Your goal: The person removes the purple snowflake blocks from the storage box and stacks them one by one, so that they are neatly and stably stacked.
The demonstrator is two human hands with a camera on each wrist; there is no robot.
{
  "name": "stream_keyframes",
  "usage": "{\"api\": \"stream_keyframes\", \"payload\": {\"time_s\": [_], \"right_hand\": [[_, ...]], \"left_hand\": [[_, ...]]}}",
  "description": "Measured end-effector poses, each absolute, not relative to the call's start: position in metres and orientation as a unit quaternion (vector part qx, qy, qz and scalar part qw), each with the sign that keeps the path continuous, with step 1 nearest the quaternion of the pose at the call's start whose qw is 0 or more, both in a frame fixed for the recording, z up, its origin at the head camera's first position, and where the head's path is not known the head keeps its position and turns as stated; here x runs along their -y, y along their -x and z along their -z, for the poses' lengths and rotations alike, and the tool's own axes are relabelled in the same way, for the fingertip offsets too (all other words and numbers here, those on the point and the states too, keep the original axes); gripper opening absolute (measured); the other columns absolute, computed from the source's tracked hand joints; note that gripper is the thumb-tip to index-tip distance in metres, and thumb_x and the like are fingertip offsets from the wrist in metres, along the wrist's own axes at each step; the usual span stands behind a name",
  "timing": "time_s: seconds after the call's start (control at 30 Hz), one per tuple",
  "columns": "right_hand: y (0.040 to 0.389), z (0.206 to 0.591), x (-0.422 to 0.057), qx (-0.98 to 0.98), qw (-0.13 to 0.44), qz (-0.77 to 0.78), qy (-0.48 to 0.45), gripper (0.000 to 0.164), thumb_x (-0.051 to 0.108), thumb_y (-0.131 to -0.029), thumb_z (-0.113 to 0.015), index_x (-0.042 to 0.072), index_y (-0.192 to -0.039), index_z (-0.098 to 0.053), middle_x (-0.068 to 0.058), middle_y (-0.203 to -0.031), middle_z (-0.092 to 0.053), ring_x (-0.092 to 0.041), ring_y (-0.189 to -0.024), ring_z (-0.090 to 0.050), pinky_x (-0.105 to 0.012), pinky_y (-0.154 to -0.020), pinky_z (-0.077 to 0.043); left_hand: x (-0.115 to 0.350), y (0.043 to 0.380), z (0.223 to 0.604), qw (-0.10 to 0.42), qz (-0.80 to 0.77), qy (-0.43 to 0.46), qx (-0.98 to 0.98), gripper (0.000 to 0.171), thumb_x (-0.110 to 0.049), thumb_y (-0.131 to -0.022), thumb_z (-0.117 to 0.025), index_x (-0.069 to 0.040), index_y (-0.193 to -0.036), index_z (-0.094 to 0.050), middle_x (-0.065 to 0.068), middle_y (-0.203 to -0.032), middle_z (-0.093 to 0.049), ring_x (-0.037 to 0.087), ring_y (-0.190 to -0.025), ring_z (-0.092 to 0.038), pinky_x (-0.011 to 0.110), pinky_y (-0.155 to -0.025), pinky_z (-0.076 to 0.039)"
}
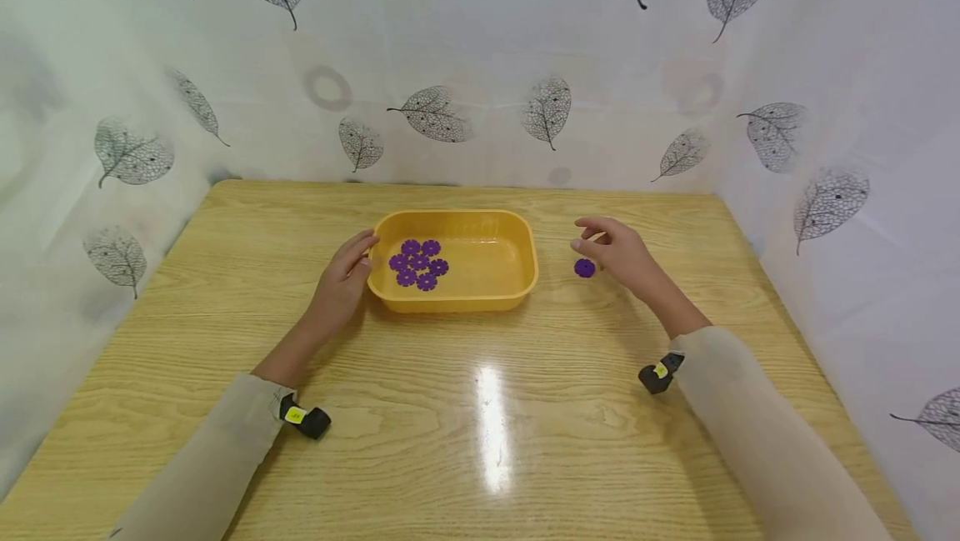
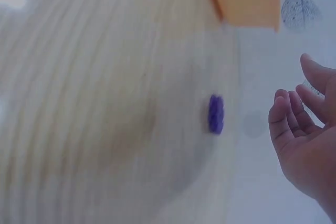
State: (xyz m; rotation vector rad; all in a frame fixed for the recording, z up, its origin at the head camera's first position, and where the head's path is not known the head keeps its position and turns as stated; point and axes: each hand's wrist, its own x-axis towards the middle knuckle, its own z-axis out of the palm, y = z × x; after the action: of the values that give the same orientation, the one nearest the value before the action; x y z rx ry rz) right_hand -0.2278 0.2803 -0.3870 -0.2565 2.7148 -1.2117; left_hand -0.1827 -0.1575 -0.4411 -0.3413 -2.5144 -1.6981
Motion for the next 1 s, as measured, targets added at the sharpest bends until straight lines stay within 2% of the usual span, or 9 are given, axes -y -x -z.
{"api": "stream_keyframes", "payload": {"time_s": [0.2, 0.43, 0.63, 0.73, 0.83, 0.9, 1.0], "right_hand": [[0.232, 0.375, -0.250, -0.896, 0.073, 0.420, 0.122, 0.057, 0.040, -0.100, -0.061, 0.011, -0.148, -0.050, -0.013, -0.124, -0.059, -0.034, -0.085, -0.062, -0.036, -0.068, -0.058], [0.234, 0.371, -0.214, -0.875, 0.083, 0.447, 0.169, 0.051, 0.031, -0.100, -0.064, 0.009, -0.145, -0.053, -0.015, -0.124, -0.061, -0.030, -0.090, -0.063, -0.035, -0.074, -0.061], [0.236, 0.372, -0.190, -0.866, 0.100, 0.454, 0.183, 0.053, 0.030, -0.099, -0.066, 0.004, -0.143, -0.054, -0.015, -0.125, -0.060, -0.037, -0.096, -0.061, -0.030, -0.071, -0.058], [0.237, 0.374, -0.179, -0.862, 0.112, 0.457, 0.187, 0.053, 0.030, -0.098, -0.066, 0.003, -0.142, -0.055, -0.015, -0.123, -0.062, -0.042, -0.096, -0.059, -0.034, -0.073, -0.059], [0.239, 0.376, -0.168, -0.859, 0.126, 0.456, 0.195, 0.051, 0.030, -0.099, -0.066, 0.004, -0.142, -0.056, -0.016, -0.122, -0.062, -0.043, -0.095, -0.059, -0.044, -0.079, -0.059], [0.239, 0.378, -0.161, -0.857, 0.134, 0.456, 0.199, 0.050, 0.030, -0.099, -0.065, 0.004, -0.142, -0.056, -0.015, -0.121, -0.061, -0.042, -0.093, -0.060, -0.051, -0.082, -0.058], [0.240, 0.381, -0.151, -0.853, 0.144, 0.457, 0.207, 0.050, 0.029, -0.099, -0.065, 0.004, -0.142, -0.055, -0.015, -0.121, -0.061, -0.040, -0.094, -0.060, -0.054, -0.083, -0.057]], "left_hand": [[0.158, 0.182, 0.441, 0.048, 0.556, 0.117, 0.821, 0.044, -0.015, -0.109, -0.038, -0.002, -0.151, -0.044, 0.010, -0.163, -0.032, 0.027, -0.153, -0.026, 0.045, -0.125, -0.028], [0.159, 0.183, 0.441, 0.050, 0.549, 0.116, 0.826, 0.044, -0.016, -0.109, -0.038, -0.002, -0.150, -0.045, 0.010, -0.163, -0.033, 0.027, -0.153, -0.027, 0.044, -0.126, -0.026], [0.159, 0.183, 0.441, 0.054, 0.544, 0.116, 0.829, 0.044, -0.014, -0.109, -0.037, -0.001, -0.150, -0.045, 0.011, -0.162, -0.034, 0.027, -0.152, -0.028, 0.043, -0.126, -0.026], [0.159, 0.183, 0.441, 0.056, 0.544, 0.117, 0.829, 0.043, -0.013, -0.109, -0.038, 0.000, -0.150, -0.045, 0.012, -0.162, -0.034, 0.027, -0.152, -0.028, 0.043, -0.126, -0.026], [0.159, 0.183, 0.441, 0.055, 0.543, 0.118, 0.830, 0.043, -0.013, -0.109, -0.038, 0.000, -0.149, -0.045, 0.012, -0.162, -0.034, 0.027, -0.152, -0.028, 0.043, -0.126, -0.025], [0.159, 0.182, 0.440, 0.055, 0.543, 0.118, 0.830, 0.043, -0.013, -0.109, -0.038, 0.000, -0.150, -0.045, 0.012, -0.162, -0.034, 0.028, -0.152, -0.027, 0.043, -0.126, -0.025], [0.159, 0.182, 0.440, 0.052, 0.543, 0.117, 0.830, 0.044, -0.014, -0.109, -0.037, 0.000, -0.150, -0.044, 0.012, -0.162, -0.033, 0.027, -0.152, -0.027, 0.044, -0.125, -0.026]]}}
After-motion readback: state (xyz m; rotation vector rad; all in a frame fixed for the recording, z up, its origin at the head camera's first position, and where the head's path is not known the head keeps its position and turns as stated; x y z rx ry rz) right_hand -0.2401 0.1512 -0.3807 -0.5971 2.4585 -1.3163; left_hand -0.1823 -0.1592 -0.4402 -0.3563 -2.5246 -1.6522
